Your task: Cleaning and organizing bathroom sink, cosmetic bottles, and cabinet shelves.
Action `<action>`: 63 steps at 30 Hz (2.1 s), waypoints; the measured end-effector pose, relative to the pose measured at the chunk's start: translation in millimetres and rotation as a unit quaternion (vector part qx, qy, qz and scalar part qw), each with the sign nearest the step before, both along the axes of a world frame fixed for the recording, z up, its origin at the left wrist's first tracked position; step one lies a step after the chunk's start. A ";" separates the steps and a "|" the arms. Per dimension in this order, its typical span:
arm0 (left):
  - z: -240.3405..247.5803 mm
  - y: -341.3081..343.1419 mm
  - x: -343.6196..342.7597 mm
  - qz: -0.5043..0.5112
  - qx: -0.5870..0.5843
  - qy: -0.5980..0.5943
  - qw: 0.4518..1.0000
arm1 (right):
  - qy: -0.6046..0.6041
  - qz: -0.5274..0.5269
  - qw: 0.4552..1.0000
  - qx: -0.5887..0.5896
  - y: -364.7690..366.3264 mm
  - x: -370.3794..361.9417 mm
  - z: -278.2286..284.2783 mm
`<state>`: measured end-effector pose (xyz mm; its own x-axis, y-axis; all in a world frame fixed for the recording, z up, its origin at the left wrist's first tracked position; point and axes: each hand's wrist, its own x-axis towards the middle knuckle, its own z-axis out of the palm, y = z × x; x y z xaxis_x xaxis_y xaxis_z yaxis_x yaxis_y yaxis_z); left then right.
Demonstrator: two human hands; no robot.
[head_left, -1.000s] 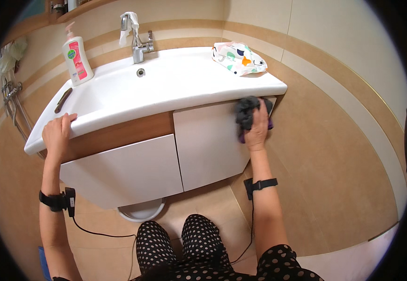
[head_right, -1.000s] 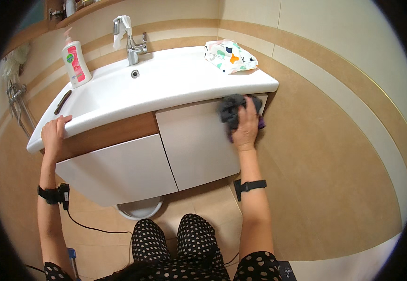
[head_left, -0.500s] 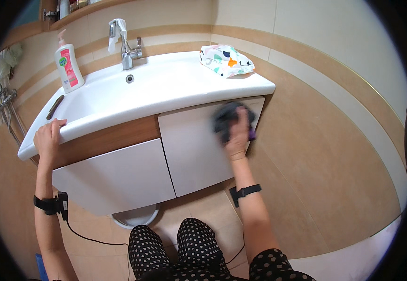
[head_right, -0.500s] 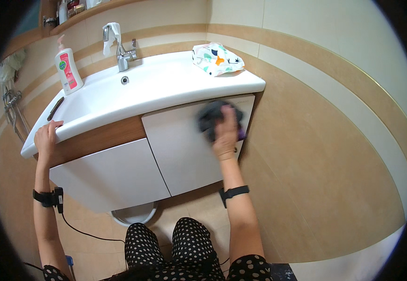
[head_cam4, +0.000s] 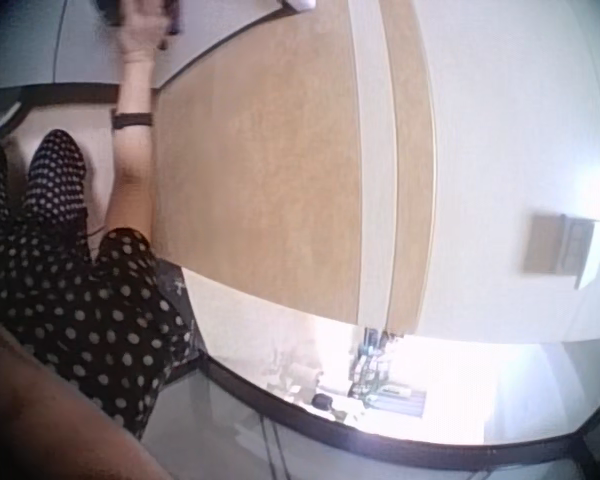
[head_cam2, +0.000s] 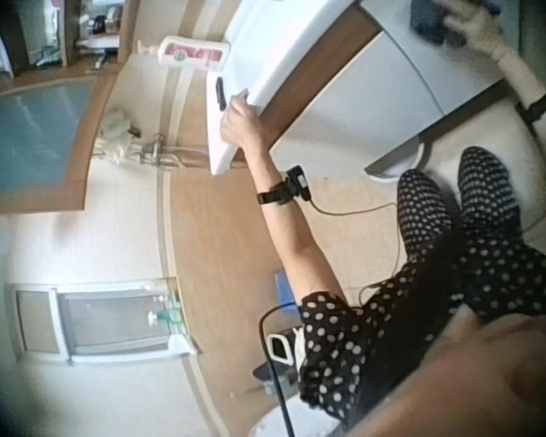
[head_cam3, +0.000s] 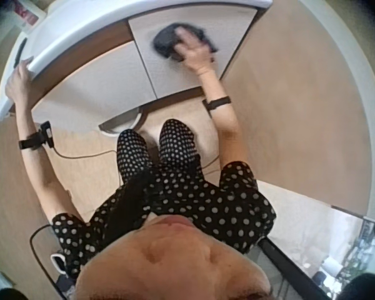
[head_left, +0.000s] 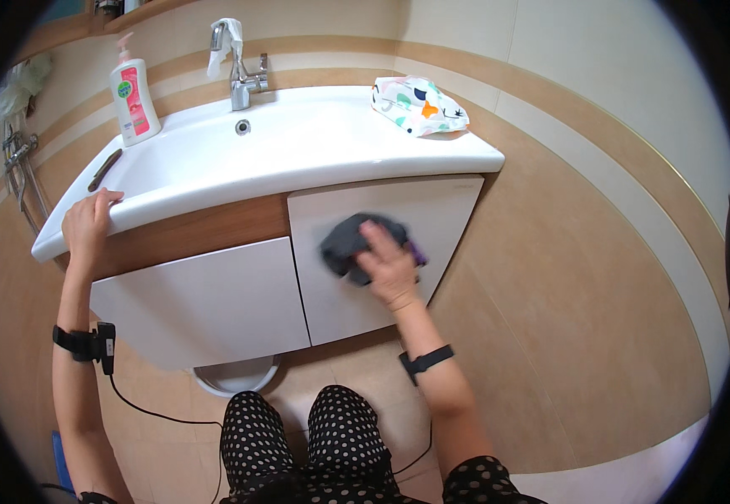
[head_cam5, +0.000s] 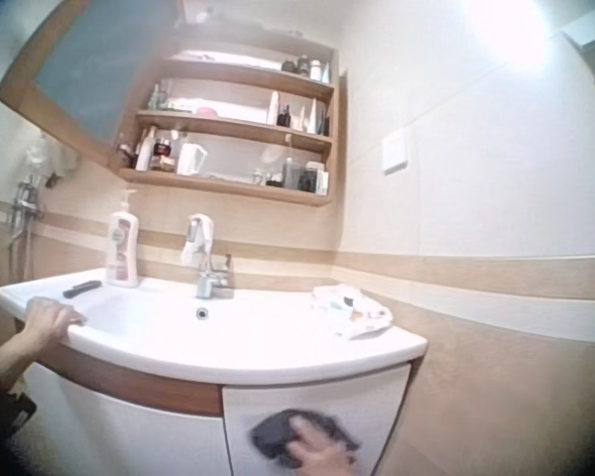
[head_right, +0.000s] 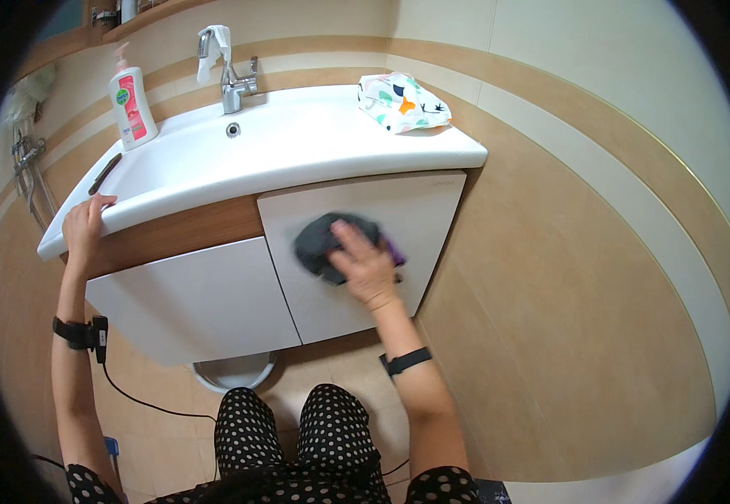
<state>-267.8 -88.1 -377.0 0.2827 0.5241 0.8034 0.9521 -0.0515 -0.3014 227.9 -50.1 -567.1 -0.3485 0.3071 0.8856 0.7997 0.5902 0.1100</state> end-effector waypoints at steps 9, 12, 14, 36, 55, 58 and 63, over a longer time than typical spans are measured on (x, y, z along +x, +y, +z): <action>2.0 1.9 17.0 0.018 -0.030 -0.090 0.995 | 0.525 -0.134 0.839 0.051 31.7 32.3 31.8; 3.8 2.7 9.1 0.022 -0.028 -0.075 0.997 | 0.336 -0.127 0.933 0.025 9.5 -75.9 -2.4; 5.2 2.8 18.0 0.030 -0.047 -0.089 0.994 | 0.143 -0.007 0.989 0.025 -7.4 -114.0 -20.7; 19.4 17.0 116.1 -0.060 -0.037 0.003 0.998 | 0.373 -0.113 0.920 0.029 6.9 -37.5 45.6; 20.5 8.7 126.3 -0.056 -0.076 -0.060 0.994 | 0.537 -0.028 0.842 -0.036 6.7 -44.2 13.6; 20.2 13.7 132.7 -0.050 -0.092 -0.107 0.989 | 0.408 -0.070 0.910 0.019 13.4 -36.6 -1.7; 21.3 11.7 135.9 -0.063 -0.093 -0.106 0.988 | 0.784 -0.104 0.611 -0.028 36.3 -41.1 -169.3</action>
